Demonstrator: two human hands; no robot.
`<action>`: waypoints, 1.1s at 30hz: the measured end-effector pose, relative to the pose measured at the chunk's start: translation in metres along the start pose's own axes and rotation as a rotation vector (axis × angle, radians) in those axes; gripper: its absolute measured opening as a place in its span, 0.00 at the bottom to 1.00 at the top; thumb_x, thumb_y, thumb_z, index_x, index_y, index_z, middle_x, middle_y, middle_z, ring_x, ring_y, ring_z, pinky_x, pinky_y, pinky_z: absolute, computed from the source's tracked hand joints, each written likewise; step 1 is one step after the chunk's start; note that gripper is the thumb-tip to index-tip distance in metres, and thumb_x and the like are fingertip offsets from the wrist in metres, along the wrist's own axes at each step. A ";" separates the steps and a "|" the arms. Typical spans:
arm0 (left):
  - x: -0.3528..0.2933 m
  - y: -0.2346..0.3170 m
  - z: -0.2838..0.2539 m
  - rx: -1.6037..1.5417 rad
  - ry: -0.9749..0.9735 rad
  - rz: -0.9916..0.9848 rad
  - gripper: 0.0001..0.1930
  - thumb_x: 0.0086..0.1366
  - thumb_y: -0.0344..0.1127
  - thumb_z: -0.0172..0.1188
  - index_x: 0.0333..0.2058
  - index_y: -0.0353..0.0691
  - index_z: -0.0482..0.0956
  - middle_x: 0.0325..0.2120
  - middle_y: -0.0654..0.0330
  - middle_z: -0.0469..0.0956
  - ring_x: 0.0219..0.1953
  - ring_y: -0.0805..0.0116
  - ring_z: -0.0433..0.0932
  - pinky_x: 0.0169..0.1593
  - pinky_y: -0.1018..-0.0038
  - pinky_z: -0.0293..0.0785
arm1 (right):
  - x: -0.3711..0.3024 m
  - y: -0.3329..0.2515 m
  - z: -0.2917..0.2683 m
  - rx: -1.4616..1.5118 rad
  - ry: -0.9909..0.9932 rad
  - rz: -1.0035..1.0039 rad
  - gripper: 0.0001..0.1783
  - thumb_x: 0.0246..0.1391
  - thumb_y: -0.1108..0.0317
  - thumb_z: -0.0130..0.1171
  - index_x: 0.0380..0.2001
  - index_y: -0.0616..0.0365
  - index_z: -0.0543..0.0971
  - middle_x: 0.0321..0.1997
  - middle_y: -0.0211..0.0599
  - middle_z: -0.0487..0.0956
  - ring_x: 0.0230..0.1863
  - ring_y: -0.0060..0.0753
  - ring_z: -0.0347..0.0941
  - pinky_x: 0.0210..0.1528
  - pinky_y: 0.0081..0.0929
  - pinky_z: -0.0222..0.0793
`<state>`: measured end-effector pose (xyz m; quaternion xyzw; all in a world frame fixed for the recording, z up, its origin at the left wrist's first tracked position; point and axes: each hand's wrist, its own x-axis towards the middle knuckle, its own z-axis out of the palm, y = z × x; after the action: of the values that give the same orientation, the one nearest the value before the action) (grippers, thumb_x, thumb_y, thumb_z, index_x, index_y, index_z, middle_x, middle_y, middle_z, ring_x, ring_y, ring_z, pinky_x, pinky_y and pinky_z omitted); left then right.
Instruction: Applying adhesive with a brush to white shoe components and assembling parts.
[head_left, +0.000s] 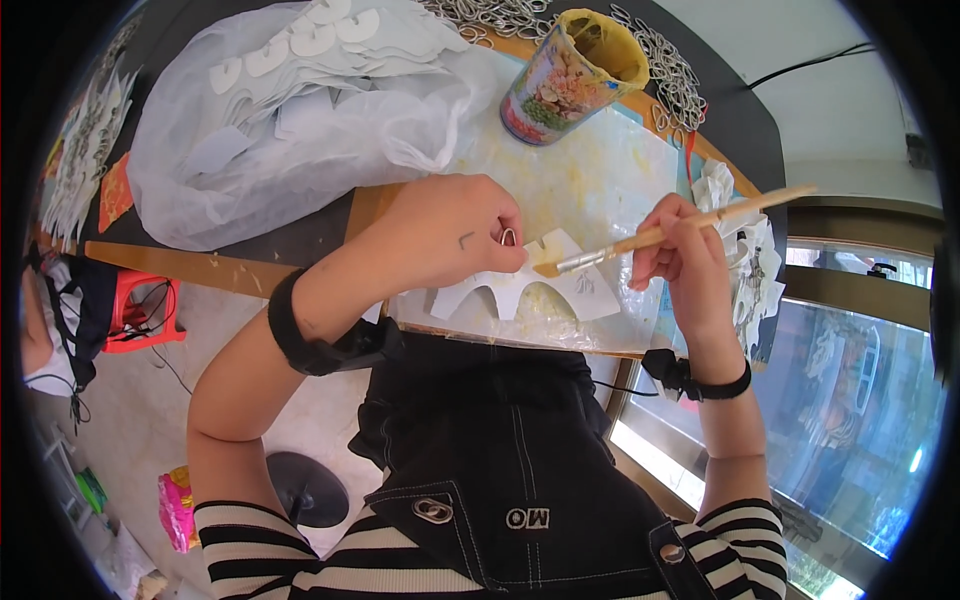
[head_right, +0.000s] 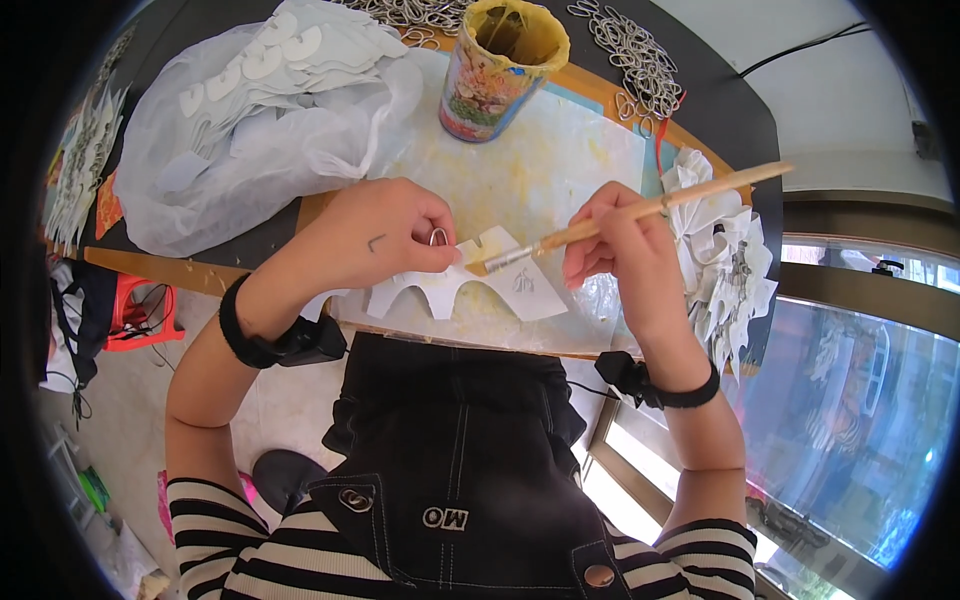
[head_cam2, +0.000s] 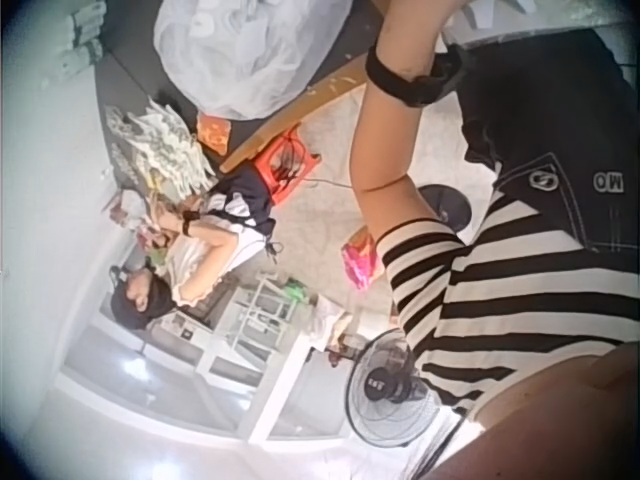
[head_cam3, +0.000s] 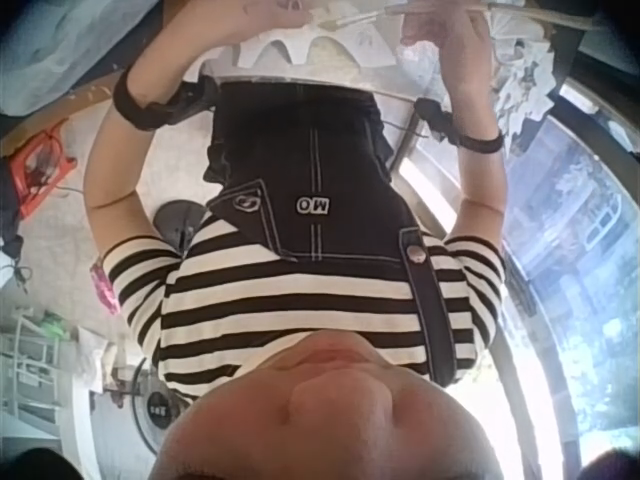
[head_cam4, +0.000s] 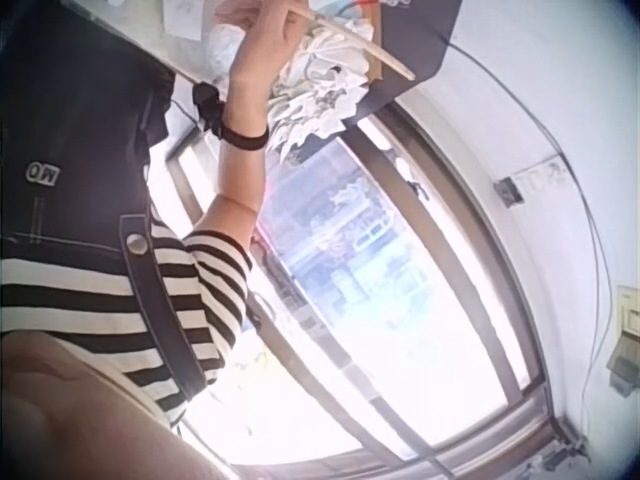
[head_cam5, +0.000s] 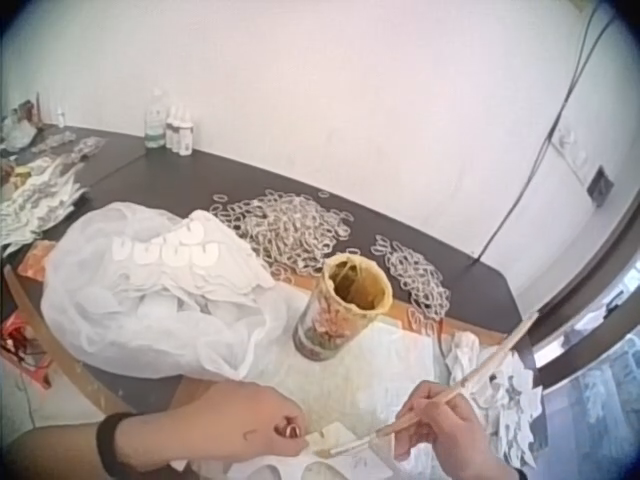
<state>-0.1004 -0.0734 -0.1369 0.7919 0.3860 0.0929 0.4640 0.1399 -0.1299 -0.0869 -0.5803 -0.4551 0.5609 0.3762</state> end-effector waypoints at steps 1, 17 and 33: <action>0.000 0.001 0.000 -0.013 0.005 0.005 0.13 0.52 0.42 0.62 0.28 0.37 0.80 0.21 0.58 0.79 0.25 0.66 0.76 0.30 0.74 0.69 | 0.005 0.002 -0.005 0.055 0.009 0.034 0.13 0.58 0.63 0.40 0.27 0.60 0.69 0.17 0.34 0.73 0.17 0.22 0.69 0.23 0.19 0.69; -0.005 0.005 -0.003 0.029 0.004 0.033 0.14 0.49 0.43 0.61 0.30 0.38 0.79 0.22 0.58 0.79 0.26 0.65 0.78 0.31 0.74 0.71 | 0.000 0.006 -0.017 -0.082 0.128 -0.084 0.12 0.62 0.66 0.41 0.27 0.60 0.69 0.18 0.36 0.75 0.17 0.22 0.73 0.21 0.17 0.72; -0.004 0.005 -0.004 -0.042 -0.036 -0.011 0.13 0.47 0.43 0.62 0.28 0.39 0.80 0.24 0.57 0.79 0.29 0.60 0.78 0.34 0.69 0.72 | -0.006 0.021 0.003 -0.052 0.110 -0.081 0.12 0.64 0.65 0.39 0.32 0.61 0.68 0.21 0.38 0.77 0.21 0.25 0.76 0.27 0.21 0.76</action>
<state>-0.1029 -0.0747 -0.1296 0.7815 0.3799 0.0843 0.4877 0.1398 -0.1420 -0.1058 -0.6007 -0.4712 0.5006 0.4079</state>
